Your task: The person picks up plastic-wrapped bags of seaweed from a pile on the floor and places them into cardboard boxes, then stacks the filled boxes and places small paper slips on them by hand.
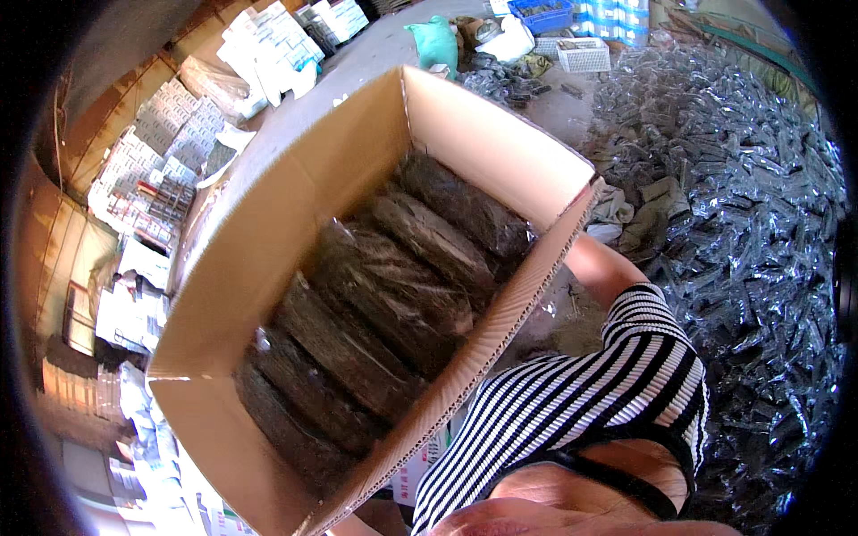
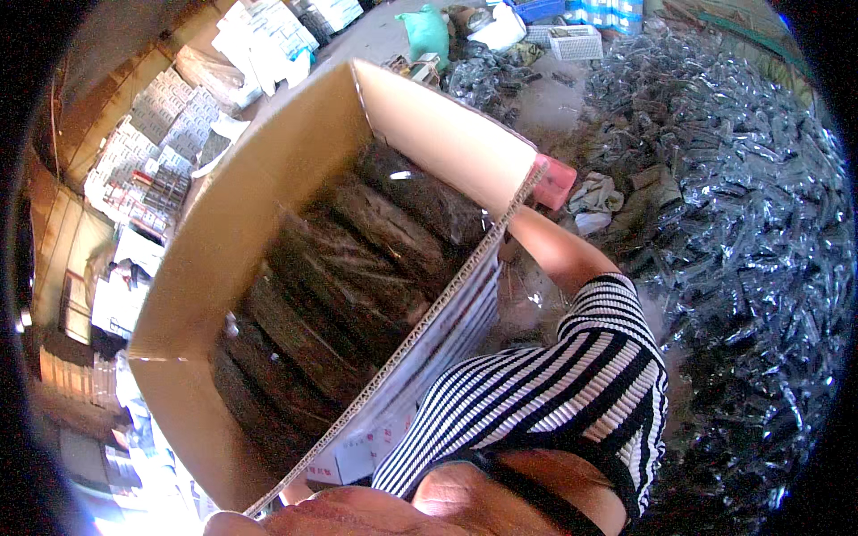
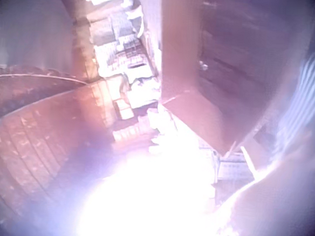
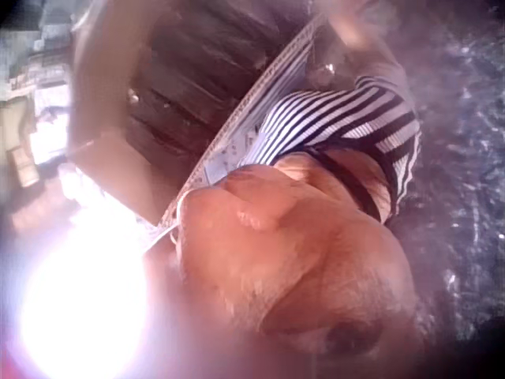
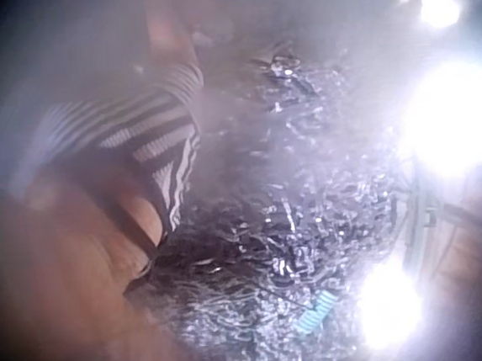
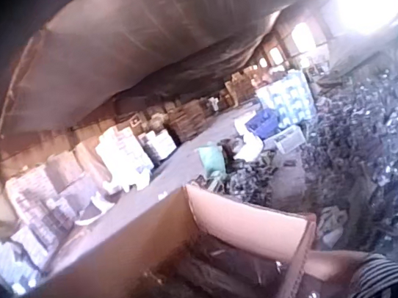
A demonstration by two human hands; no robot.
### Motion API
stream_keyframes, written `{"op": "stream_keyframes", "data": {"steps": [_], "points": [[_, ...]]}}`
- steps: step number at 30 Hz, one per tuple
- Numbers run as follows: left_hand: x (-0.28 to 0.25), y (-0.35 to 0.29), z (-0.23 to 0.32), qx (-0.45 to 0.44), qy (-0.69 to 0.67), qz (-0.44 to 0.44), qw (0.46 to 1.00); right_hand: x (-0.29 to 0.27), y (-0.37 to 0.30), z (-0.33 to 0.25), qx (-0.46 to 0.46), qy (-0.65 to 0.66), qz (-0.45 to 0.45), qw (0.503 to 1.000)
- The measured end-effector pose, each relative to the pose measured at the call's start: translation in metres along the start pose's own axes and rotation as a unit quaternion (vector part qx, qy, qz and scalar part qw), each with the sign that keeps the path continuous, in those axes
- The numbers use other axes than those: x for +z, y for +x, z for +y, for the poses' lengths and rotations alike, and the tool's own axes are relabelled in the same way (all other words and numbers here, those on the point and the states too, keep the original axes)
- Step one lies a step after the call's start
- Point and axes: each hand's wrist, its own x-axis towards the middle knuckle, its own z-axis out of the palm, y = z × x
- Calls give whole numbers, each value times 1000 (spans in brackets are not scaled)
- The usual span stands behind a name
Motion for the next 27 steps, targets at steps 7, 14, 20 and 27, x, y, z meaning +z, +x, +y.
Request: {"op": "stream_keyframes", "data": {"steps": [7,14,20,27], "points": [[9,2,16,-69,118,-77,988,-9,-7,91,192,-4,-8,981],[27,9,61,-109,223,-156,956,2,6,133,333,-18,-74,940],[23,-10,98,-143,300,-224,916,26,4,137,372,-29,-146,916],[9,-12,162,-162,373,-251,878,135,47,-42,-222,11,-383,897]]}}
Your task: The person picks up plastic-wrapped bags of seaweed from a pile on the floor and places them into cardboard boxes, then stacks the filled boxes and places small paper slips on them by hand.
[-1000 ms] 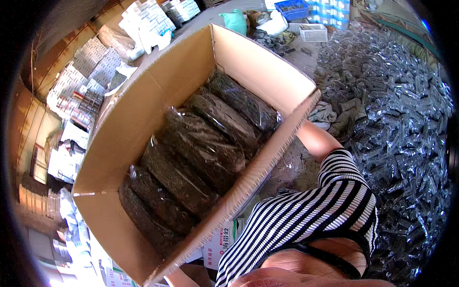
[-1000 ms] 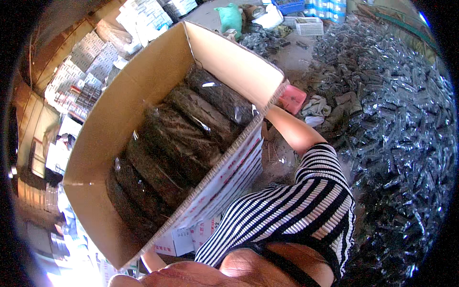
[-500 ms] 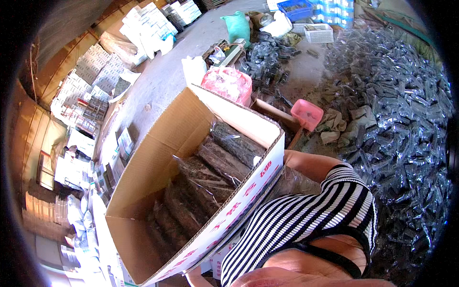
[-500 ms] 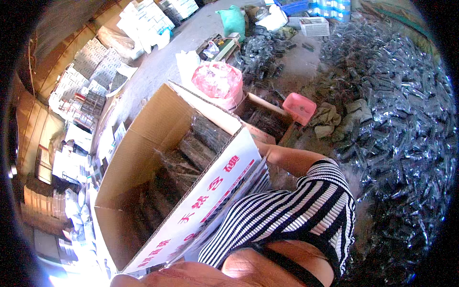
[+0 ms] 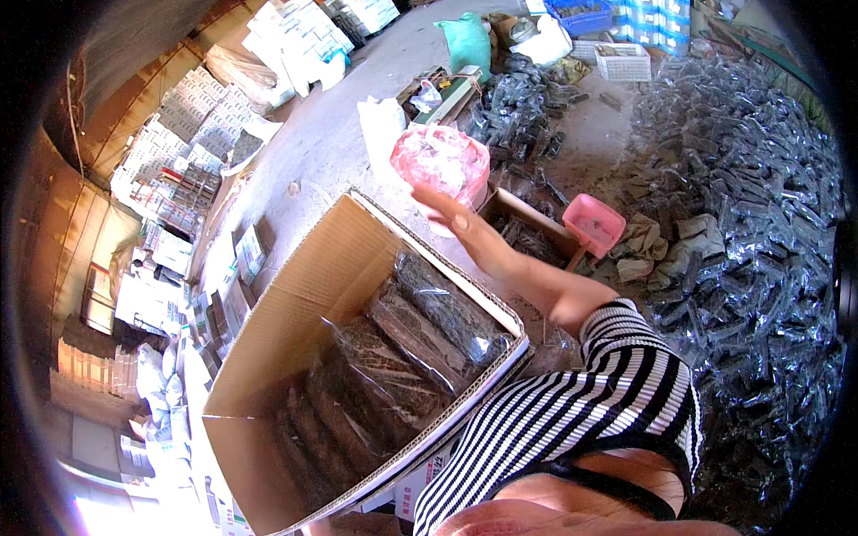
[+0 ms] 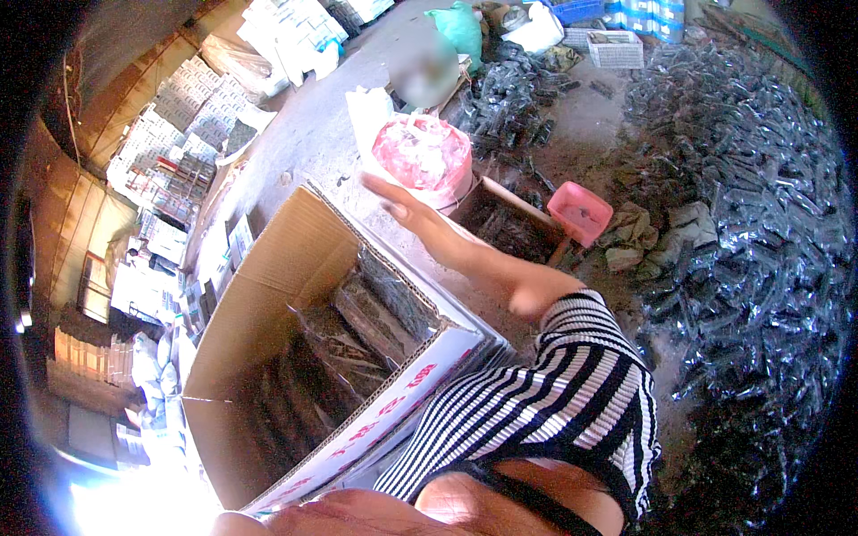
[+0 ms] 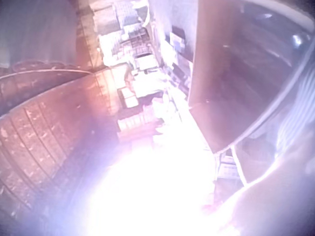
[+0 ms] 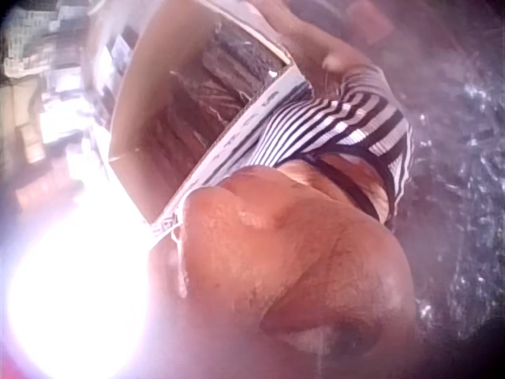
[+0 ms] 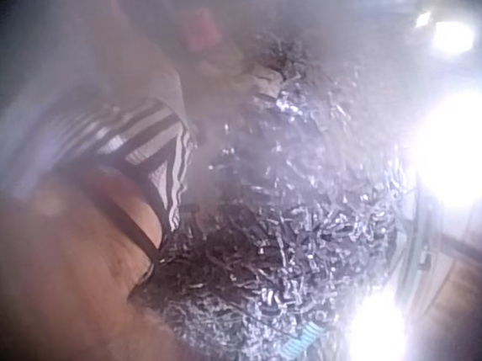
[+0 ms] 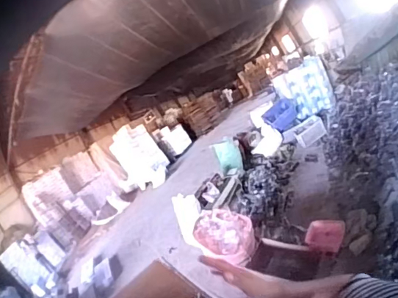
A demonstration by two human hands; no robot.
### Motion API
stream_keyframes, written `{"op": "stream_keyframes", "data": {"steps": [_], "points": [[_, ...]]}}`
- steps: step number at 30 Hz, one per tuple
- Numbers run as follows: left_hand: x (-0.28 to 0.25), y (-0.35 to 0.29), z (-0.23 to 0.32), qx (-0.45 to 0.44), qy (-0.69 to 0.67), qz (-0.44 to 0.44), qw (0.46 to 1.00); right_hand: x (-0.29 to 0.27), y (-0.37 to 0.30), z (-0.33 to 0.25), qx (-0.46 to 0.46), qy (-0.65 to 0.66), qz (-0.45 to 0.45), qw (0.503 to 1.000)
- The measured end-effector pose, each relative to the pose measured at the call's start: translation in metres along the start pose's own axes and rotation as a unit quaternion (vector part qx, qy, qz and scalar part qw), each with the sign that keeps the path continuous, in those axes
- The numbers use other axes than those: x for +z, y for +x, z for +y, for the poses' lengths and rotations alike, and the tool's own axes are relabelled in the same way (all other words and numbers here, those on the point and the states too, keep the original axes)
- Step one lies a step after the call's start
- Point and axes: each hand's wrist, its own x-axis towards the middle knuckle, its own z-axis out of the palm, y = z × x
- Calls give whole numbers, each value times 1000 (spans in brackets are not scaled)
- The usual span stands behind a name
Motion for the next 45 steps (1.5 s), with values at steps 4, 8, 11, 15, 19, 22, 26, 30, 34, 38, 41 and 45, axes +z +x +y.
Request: {"op": "stream_keyframes", "data": {"steps": [4,8,11,15,19,22,26,30,34,38,41,45], "points": [[-14,-6,13,-13,31,-21,999,53,33,-14,-200,-255,-315,892],[-26,-3,20,-5,51,-44,998,79,6,24,-68,-386,-564,726],[-29,-10,19,-9,57,-55,997,74,8,32,-33,-300,-534,790],[-26,-11,20,-5,66,-64,996,79,7,27,-35,-306,-542,782],[-19,-21,11,28,80,-69,994,72,6,22,48,-145,-442,884],[-25,-37,-12,44,57,-61,996,68,17,19,135,-75,-397,905],[-13,-75,-14,14,109,163,980,45,16,-34,204,-24,-303,931],[-9,-108,-51,137,56,400,905,12,-30,-114,188,-183,78,962],[31,-163,-151,215,-244,644,692,-8,-114,-199,-177,-79,167,967],[155,-111,-294,82,-408,644,642,90,-151,-218,-308,-198,5,930],[330,-64,-474,-101,-211,560,795,232,-148,-176,-272,-370,-75,885],[488,5,-487,-186,-352,326,858,308,-145,-146,-227,-585,-161,762]]}}
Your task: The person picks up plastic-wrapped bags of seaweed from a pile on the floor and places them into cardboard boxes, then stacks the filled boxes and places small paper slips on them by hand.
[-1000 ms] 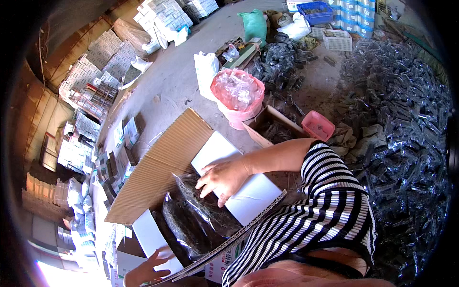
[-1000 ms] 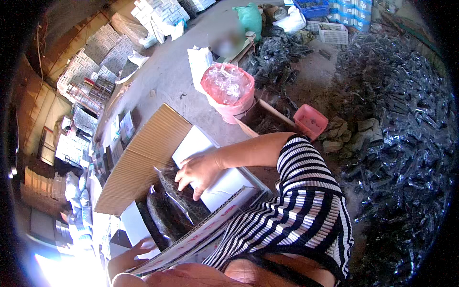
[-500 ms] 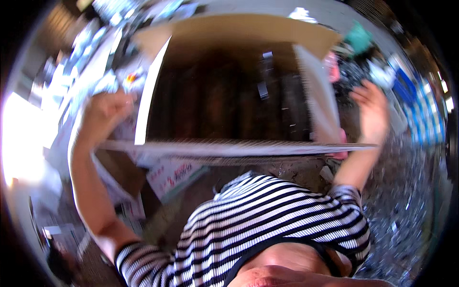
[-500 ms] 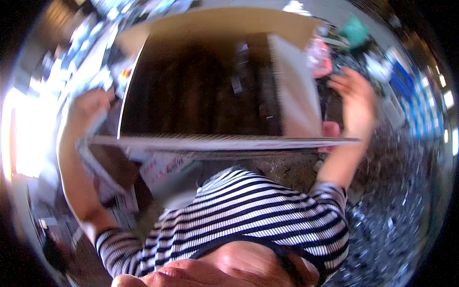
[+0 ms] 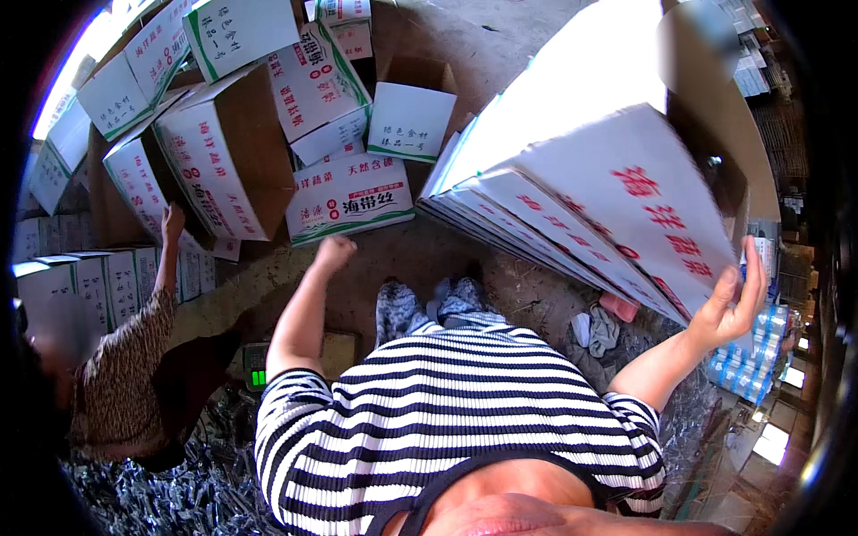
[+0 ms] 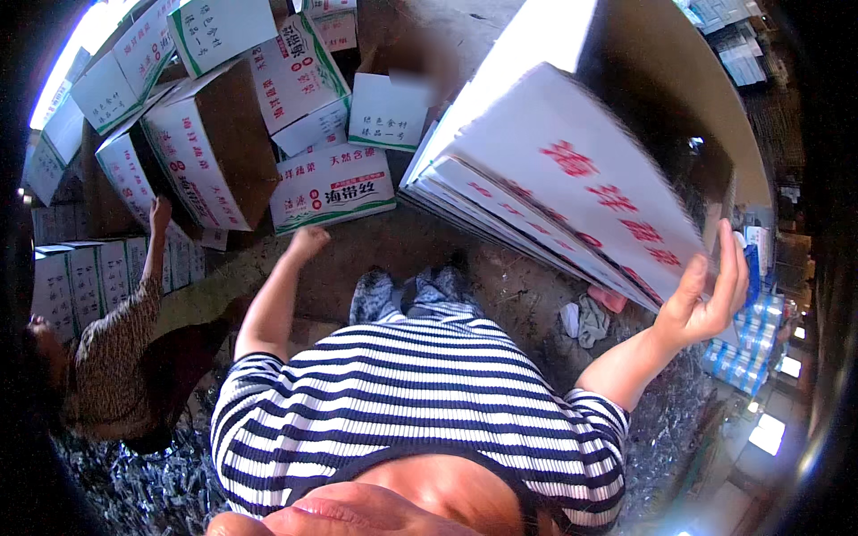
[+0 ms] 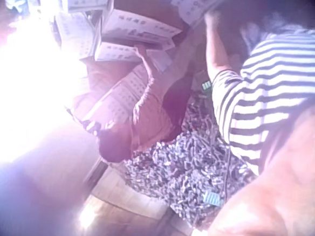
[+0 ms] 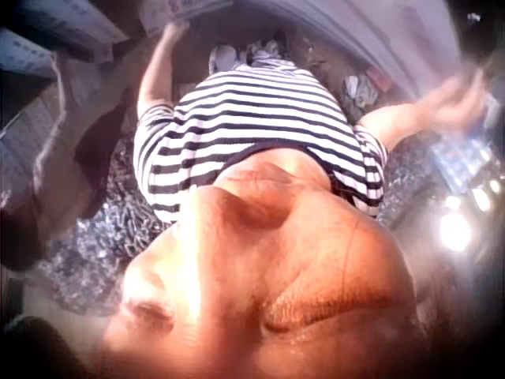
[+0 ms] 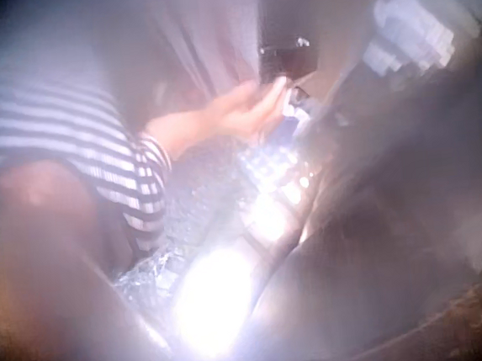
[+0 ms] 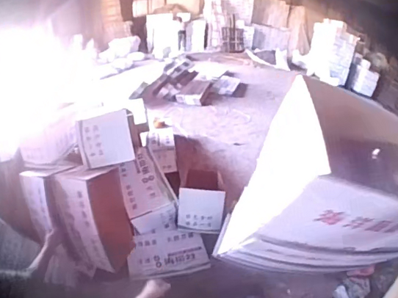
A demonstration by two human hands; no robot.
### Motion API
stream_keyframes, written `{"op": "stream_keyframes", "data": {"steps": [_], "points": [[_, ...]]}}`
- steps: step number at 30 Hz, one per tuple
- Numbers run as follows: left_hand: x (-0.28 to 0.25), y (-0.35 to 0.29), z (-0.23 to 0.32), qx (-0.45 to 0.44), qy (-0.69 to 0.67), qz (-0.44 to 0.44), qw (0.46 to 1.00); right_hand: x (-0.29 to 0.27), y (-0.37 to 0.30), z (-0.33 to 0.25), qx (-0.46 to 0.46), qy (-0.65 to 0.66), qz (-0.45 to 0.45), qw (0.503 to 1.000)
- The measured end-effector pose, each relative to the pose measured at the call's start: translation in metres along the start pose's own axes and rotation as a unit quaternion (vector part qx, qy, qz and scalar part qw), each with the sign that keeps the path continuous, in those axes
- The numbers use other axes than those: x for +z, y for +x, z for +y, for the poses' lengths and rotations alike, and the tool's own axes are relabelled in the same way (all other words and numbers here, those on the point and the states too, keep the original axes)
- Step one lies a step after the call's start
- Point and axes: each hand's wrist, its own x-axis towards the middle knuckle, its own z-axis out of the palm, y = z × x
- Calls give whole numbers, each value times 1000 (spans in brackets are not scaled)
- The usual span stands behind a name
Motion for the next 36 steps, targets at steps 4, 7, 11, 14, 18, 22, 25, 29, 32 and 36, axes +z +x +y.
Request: {"op": "stream_keyframes", "data": {"steps": [4,7,11,14,18,22,25,29,32,36], "points": [[64,-17,-61,-114,82,-159,977,37,-7,10,55,-17,141,988],[71,1,-77,-97,67,-158,980,39,-17,17,40,-80,190,978],[81,75,-53,-4,109,-93,990,48,-33,27,114,-29,242,963],[69,154,-23,123,154,42,979,67,-28,13,137,-72,297,942],[39,273,87,198,150,116,962,75,-27,3,59,-325,233,915],[38,362,187,253,233,164,924,69,-27,-4,72,-312,234,918],[36,403,207,275,303,240,881,74,-37,2,82,-301,237,920],[45,434,181,201,447,171,855,80,-44,4,80,-294,232,924],[50,427,150,194,482,94,849,71,-37,4,81,-289,233,925],[19,380,164,288,380,101,873,59,-40,18,99,-287,222,927]]}}
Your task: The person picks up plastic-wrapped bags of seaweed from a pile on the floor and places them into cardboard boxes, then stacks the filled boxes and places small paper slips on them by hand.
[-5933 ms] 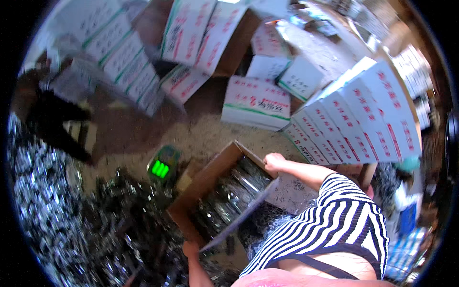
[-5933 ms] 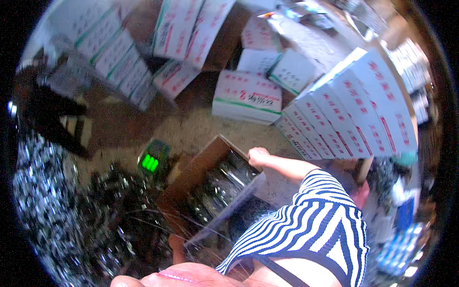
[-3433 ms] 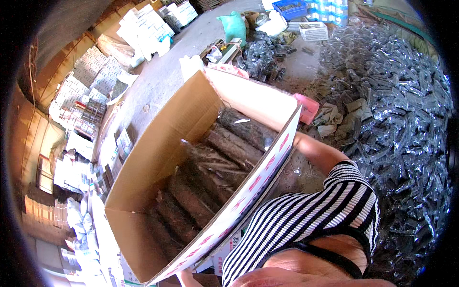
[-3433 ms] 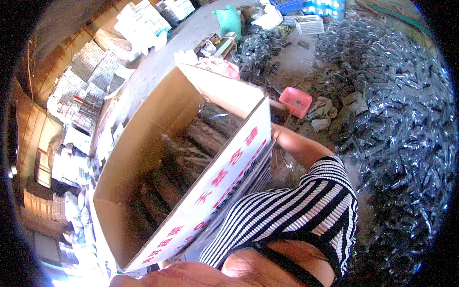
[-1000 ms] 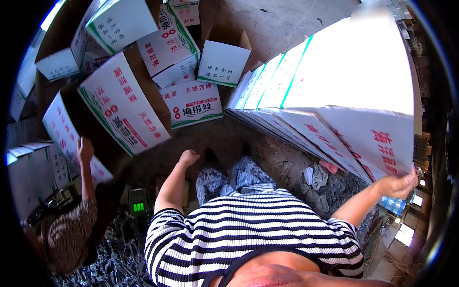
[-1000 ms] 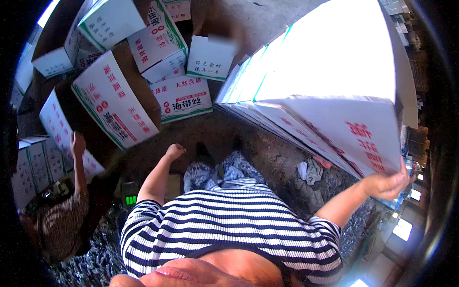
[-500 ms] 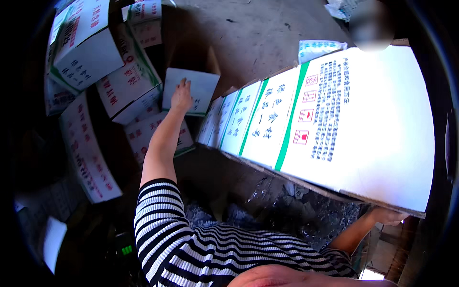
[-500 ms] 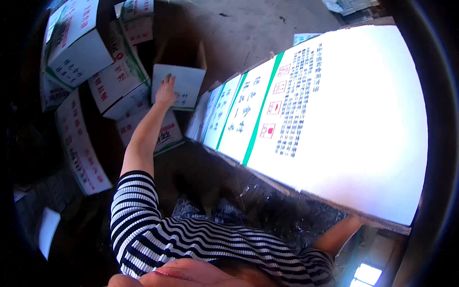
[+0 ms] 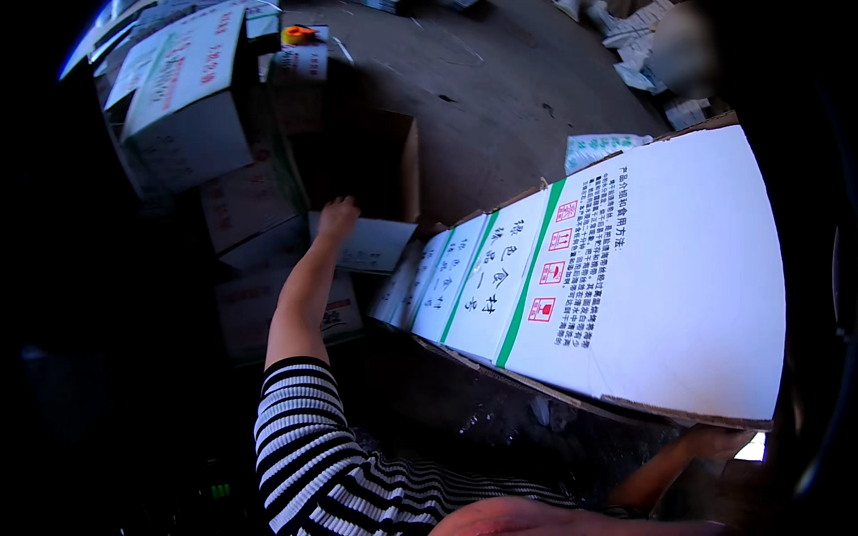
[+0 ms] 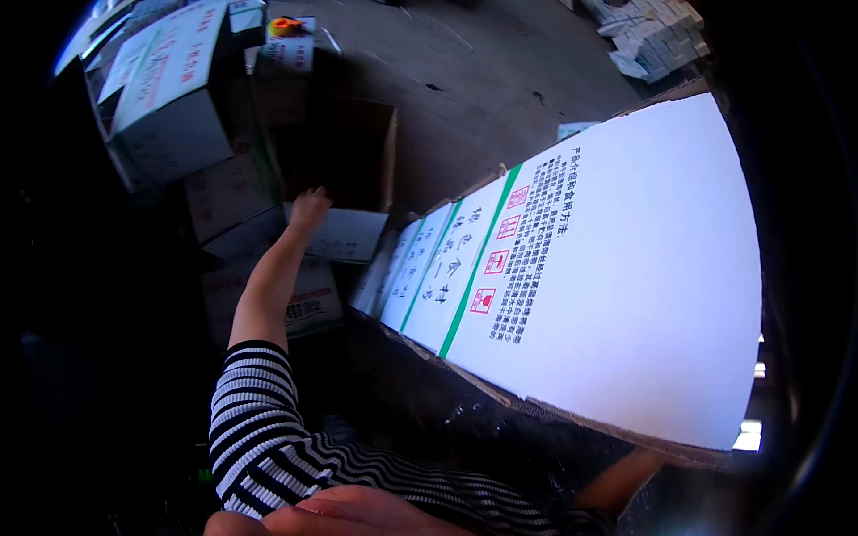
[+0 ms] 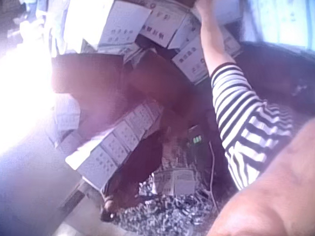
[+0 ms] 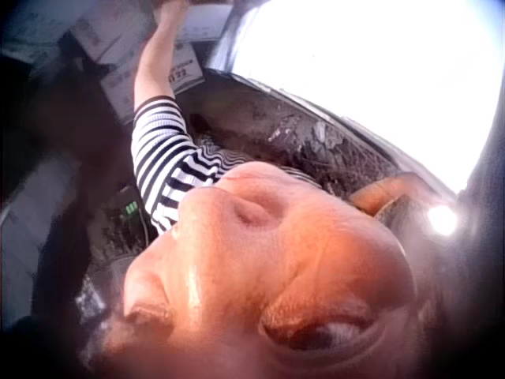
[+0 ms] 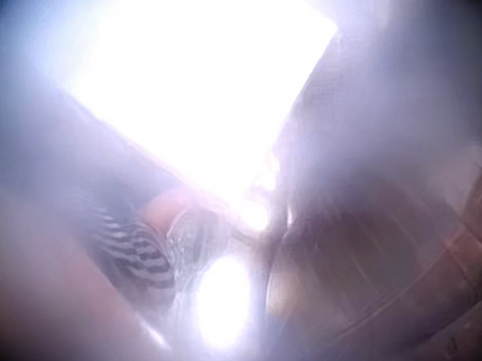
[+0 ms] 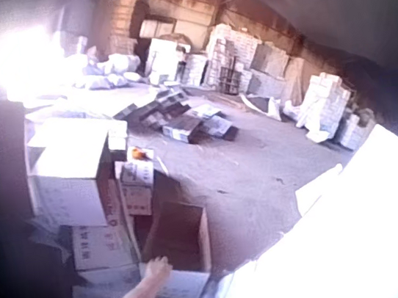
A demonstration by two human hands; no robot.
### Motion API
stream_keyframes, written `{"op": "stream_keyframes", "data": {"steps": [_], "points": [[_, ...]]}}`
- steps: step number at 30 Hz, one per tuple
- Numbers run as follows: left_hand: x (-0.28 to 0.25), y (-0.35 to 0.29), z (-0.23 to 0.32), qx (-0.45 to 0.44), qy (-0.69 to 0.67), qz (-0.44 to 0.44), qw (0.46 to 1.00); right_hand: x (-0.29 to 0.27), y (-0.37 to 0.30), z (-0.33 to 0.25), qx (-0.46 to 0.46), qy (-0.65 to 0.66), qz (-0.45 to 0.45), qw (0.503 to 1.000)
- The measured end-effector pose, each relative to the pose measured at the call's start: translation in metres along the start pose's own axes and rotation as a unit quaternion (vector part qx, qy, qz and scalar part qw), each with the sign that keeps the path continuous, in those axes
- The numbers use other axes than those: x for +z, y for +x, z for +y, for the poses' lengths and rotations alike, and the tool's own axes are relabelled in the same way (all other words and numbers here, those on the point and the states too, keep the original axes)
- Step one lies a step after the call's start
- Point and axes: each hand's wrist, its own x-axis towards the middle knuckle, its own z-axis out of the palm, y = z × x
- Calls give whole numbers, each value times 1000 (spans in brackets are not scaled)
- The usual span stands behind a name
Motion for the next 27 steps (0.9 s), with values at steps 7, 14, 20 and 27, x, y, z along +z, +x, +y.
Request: {"op": "stream_keyframes", "data": {"steps": [7,14,20,27], "points": [[-251,-75,28,11,-89,4,996,-1,15,4,-1,170,-38,985],[-372,-221,92,-3,-47,40,998,23,22,1,-141,252,-27,957],[-414,-284,226,43,1,182,982,94,53,7,-191,334,54,922],[-387,-396,364,-50,12,169,984,52,-15,-35,-239,798,-232,502]]}}
